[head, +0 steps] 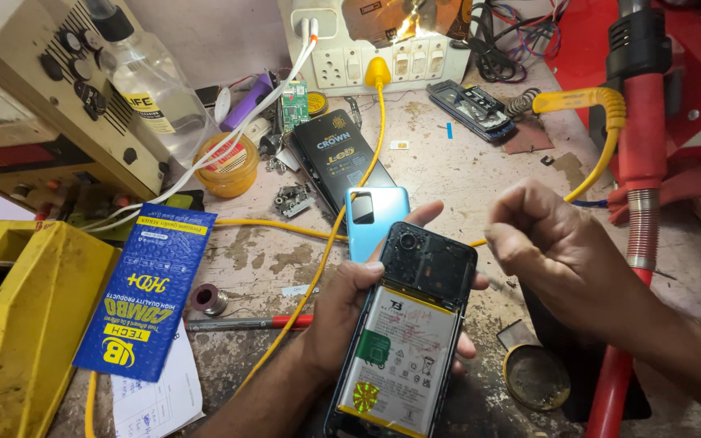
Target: The person picks up a smartphone from a cluttered workbench, peels off its blue back cover, and removes the back panel to expose the battery and internal components. They then use a small screwdriver to pry and work on the exposed internals, holding the phone steady with the other hand.
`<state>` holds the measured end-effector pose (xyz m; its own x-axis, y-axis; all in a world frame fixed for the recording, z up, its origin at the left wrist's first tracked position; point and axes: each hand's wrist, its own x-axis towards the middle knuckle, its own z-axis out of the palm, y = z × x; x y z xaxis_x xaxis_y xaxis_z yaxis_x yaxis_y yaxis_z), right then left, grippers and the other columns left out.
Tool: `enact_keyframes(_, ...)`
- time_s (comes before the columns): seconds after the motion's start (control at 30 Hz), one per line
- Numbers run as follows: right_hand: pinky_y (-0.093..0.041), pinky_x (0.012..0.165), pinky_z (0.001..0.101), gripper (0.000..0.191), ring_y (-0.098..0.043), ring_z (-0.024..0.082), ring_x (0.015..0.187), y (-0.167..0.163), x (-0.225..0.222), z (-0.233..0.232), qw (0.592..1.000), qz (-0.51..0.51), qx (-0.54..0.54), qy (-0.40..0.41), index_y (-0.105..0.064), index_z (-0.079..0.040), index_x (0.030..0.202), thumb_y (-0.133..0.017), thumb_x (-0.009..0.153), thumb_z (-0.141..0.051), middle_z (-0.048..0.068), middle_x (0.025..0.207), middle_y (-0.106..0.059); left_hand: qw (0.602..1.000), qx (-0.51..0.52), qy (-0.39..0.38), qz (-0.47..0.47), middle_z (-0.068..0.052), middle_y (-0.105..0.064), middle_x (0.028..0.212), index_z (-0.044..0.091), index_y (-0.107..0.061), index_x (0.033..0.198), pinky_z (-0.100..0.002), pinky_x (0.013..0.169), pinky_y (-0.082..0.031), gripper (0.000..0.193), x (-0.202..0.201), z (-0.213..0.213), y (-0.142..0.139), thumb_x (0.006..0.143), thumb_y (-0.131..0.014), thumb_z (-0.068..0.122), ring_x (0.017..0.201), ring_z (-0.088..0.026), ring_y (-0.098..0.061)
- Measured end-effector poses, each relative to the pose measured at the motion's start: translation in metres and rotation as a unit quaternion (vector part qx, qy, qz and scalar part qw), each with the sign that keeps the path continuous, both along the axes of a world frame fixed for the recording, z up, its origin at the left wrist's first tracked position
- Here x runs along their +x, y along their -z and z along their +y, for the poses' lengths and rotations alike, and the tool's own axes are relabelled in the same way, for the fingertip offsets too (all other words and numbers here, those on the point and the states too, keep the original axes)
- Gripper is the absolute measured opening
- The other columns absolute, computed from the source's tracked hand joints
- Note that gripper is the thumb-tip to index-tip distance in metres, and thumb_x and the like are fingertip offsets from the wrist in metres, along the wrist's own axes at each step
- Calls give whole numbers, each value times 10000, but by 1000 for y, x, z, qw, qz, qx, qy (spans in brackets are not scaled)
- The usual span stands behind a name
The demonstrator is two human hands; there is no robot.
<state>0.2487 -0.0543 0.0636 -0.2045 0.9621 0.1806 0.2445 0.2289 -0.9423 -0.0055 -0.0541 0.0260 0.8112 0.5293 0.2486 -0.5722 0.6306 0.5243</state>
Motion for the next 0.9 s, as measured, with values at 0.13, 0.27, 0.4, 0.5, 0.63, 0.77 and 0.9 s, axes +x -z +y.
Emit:
enact_keyframes(0.13,-568,617,251,183,-713,72,721,-16,-8,-3,968,-226,79,76,-785,-80,994,-746,851,-187,15,814,-784,1000,12,11,6,-308,-466,1483,294,-56,1806,-578,954,-550,868,1,-1,0,1033,-436,399,1090,-451,-657)
enact_keyframes(0.27,-578,630,265,176,-767,122,738,-28,-13,-6,933,-285,214,42,-797,-116,978,-785,813,-176,44,897,-787,1000,20,9,21,-286,-470,1516,292,-50,1794,-574,949,-557,875,2,-2,-1,1022,-444,412,1073,-435,-660)
enact_keyframes(0.4,-582,585,313,209,-755,184,679,-29,-14,-9,896,-339,286,22,-784,-127,945,-815,753,-203,36,878,-772,993,77,-24,91,-246,-497,1445,286,-15,1764,-537,907,-563,890,5,-5,-1,1008,-453,456,1018,-384,-667)
enact_keyframes(0.5,-566,576,357,238,-728,243,658,-28,-12,-13,881,-378,286,11,-773,-121,910,-833,692,-197,41,843,-750,986,103,-40,126,-210,-489,1354,272,23,1778,-510,911,-560,917,10,-11,2,1027,-470,456,1015,-339,-662)
enact_keyframes(0.63,-521,605,380,304,-686,279,701,-25,-14,-16,837,-404,367,35,-745,-121,942,-840,680,-243,55,877,-710,985,101,-38,133,-196,-509,1372,278,76,1775,-500,930,-565,934,15,-14,5,1038,-468,463,1014,-309,-664)
enact_keyframes(0.77,-540,571,329,193,-702,209,649,-22,-18,-13,878,-359,314,39,-717,-83,860,-805,695,-131,44,789,-680,985,108,-38,130,-163,-500,1429,256,50,1766,-494,933,-557,926,16,-15,4,1021,-458,466,1024,-329,-665)
enact_keyframes(0.9,-540,549,280,140,-645,132,603,-22,-18,-8,930,-279,235,38,-695,-56,796,-771,679,-43,19,696,-649,995,57,-6,85,-181,-490,1444,279,6,1784,-521,940,-554,902,12,-14,2,1025,-448,457,1052,-369,-660)
